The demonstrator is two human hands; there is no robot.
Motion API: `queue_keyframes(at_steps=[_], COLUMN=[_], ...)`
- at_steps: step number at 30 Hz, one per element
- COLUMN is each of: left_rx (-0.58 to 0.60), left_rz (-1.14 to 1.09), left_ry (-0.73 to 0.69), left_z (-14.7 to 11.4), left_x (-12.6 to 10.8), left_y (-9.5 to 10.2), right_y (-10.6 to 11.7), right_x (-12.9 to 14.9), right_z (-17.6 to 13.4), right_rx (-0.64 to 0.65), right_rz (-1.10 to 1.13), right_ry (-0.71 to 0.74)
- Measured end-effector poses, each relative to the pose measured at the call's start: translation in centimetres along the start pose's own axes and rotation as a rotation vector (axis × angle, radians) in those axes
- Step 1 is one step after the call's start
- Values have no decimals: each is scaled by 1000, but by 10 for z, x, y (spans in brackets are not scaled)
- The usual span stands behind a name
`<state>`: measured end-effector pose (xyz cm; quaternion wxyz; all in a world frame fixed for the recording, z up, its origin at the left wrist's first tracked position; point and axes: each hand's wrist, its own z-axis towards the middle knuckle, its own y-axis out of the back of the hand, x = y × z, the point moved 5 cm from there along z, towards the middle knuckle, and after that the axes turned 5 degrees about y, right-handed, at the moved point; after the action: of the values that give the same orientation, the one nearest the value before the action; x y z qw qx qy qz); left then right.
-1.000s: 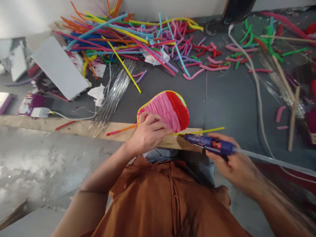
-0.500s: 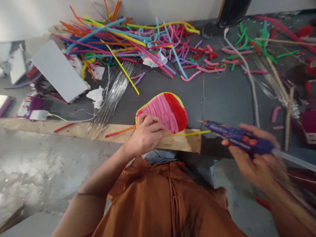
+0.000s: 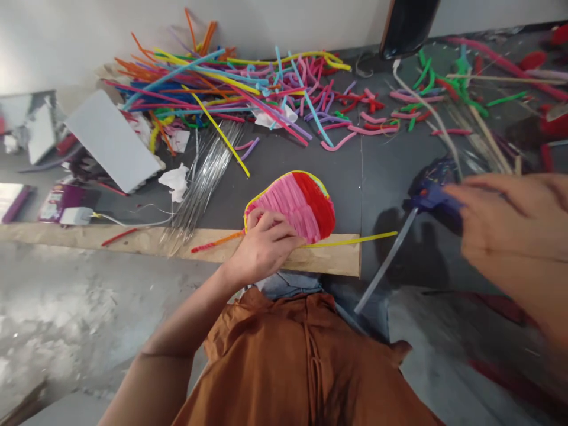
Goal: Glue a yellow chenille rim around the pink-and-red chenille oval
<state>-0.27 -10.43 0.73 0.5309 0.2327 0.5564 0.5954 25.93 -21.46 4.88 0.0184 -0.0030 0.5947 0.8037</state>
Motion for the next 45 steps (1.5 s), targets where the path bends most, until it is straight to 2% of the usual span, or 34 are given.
queue_keyframes(at_steps=[1, 2, 3, 6, 9, 11, 17, 23, 27, 32, 35, 39, 42, 45], left_rx=[5, 13, 20, 29, 25, 41, 85, 99, 171, 289, 321, 302, 264, 215], left_rz=[-1, -2, -2, -2, -3, -1, 15, 156, 186, 226, 256, 258, 236, 250], left_ry=[3, 6, 12, 36, 37, 37, 39, 86, 121, 13, -79, -129, -93, -39], left_z=[0, 0, 0, 2, 3, 4, 3, -9, -17, -18, -20, -23, -23, -18], left_x=[0, 1, 1, 2, 1, 1, 2, 14, 25, 27, 28, 31, 32, 29], left_y=[0, -1, -1, -1, -1, -3, -3, 22, 31, 28, 27, 27, 30, 34], right_y=[8, 6, 2, -22, -43, -50, -50, -51, -51, -53, -54, -51, -46, -45], right_x=[17, 36, 53, 80, 87, 87, 91, 91, 91, 91, 91, 94, 96, 95], right_z=[1, 2, 4, 11, 17, 18, 18, 18, 19, 19, 19, 20, 19, 18], right_rx=[-113, -88, -55, 17, 68, 95, 149, 127, 93, 111, 115, 76, -5, -9], right_rz=[1, 61, 138, 189, 209, 208, 124, 150, 188, 224, 245, 264, 263, 287], right_ry=[116, 298, 421, 527, 552, 563, 588, 556, 544, 518, 511, 561, 586, 590])
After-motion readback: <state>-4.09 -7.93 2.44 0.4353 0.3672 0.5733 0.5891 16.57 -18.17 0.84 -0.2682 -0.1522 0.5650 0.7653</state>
